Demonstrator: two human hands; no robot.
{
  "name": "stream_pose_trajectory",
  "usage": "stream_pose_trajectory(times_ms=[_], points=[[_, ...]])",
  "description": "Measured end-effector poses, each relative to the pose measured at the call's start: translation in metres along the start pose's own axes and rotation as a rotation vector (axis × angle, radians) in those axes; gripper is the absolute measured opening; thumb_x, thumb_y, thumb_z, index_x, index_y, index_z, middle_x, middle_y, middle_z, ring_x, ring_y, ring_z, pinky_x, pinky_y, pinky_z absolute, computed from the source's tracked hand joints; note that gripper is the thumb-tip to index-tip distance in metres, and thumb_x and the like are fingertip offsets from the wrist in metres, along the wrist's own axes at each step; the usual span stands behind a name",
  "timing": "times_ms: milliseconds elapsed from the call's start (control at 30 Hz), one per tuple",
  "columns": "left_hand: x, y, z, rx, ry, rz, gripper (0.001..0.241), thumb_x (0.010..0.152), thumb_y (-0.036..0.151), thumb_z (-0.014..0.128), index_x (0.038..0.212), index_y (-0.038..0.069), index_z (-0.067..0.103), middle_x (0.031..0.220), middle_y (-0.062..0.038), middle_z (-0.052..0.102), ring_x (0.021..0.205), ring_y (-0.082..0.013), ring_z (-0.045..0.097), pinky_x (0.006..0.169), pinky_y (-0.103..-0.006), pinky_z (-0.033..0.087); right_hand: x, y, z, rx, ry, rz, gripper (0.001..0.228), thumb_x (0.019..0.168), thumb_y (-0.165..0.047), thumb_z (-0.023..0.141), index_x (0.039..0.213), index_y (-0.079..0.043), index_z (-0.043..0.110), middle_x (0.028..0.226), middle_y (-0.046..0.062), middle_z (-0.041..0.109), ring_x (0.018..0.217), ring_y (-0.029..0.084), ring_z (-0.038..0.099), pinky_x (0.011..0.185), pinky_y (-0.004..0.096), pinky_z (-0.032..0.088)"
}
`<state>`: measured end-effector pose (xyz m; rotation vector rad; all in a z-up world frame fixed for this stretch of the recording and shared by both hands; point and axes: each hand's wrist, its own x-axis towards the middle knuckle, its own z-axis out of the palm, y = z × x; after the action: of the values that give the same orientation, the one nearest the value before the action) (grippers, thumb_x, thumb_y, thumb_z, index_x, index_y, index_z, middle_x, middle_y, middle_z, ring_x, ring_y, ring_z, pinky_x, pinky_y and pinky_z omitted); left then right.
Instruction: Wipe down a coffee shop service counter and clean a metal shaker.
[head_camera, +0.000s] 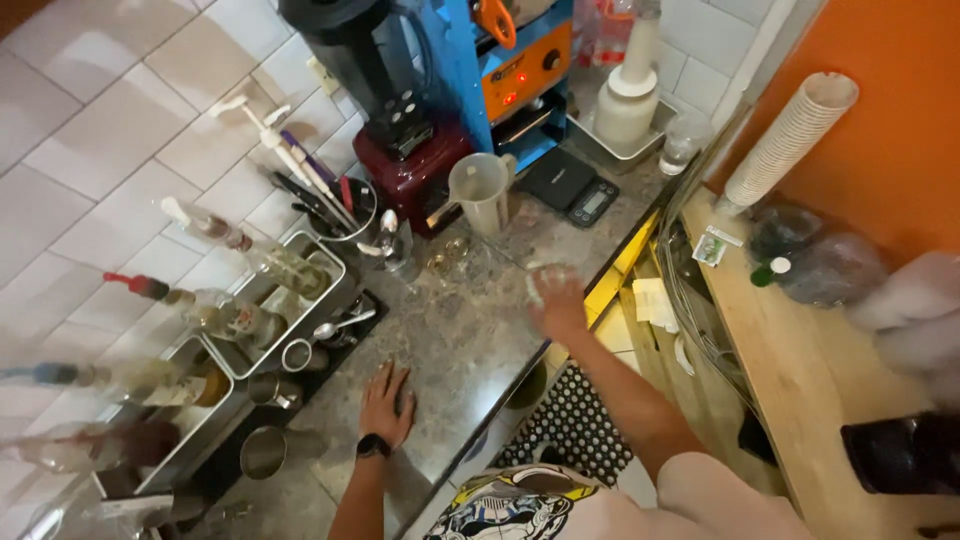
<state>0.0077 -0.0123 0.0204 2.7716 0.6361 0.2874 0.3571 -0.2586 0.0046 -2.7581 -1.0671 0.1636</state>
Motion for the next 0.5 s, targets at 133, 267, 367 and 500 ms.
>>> stream_pose_trajectory(times_ms=[133, 267, 367, 500], points=[[0.000, -0.009, 0.011, 0.044, 0.035, 0.033, 0.056, 0.096, 0.040, 0.053, 0.149, 0.025, 0.051, 0.166, -0.004, 0.036, 0.150, -0.0259, 0.037, 0.125, -0.0457, 0.023, -0.039, -0.068, -0.027, 0.084, -0.116, -0.168, 0.078, 0.098, -0.066, 0.036, 0.164, -0.030, 0.015, 0.166, 0.016, 0.024, 0.146, 0.046, 0.024, 0.118, 0.062, 0.016], [0.001, 0.000, 0.005, 0.020, 0.055, 0.016, 0.051, 0.097, 0.038, 0.054, 0.146, 0.025, 0.055, 0.165, -0.005, 0.038, 0.150, -0.0270, 0.038, 0.123, -0.0442, 0.028, -0.070, -0.083, 0.005, 0.128, -0.123, -0.534, 0.065, 0.103, -0.056, 0.038, 0.162, -0.032, 0.026, 0.170, 0.001, 0.020, 0.152, 0.037, 0.025, 0.122, 0.056, 0.011], [0.001, -0.003, 0.004, 0.000, 0.045, 0.018, 0.054, 0.094, 0.038, 0.056, 0.146, 0.024, 0.055, 0.166, -0.004, 0.037, 0.148, -0.0290, 0.039, 0.120, -0.0456, 0.030, -0.040, -0.069, -0.067, 0.060, -0.154, -0.475, 0.057, 0.104, -0.055, 0.031, 0.153, -0.029, 0.040, 0.133, 0.004, 0.058, 0.110, 0.027, 0.052, 0.103, 0.050, 0.040], [0.001, -0.006, 0.006, 0.020, -0.008, -0.008, 0.056, 0.094, 0.042, 0.055, 0.148, 0.026, 0.052, 0.166, -0.004, 0.037, 0.147, -0.0291, 0.040, 0.119, -0.0460, 0.032, -0.003, -0.025, -0.100, 0.330, -0.313, 0.027, 0.078, 0.091, -0.074, 0.038, 0.159, -0.037, 0.032, 0.169, 0.002, 0.020, 0.152, 0.037, 0.013, 0.122, 0.065, 0.010]])
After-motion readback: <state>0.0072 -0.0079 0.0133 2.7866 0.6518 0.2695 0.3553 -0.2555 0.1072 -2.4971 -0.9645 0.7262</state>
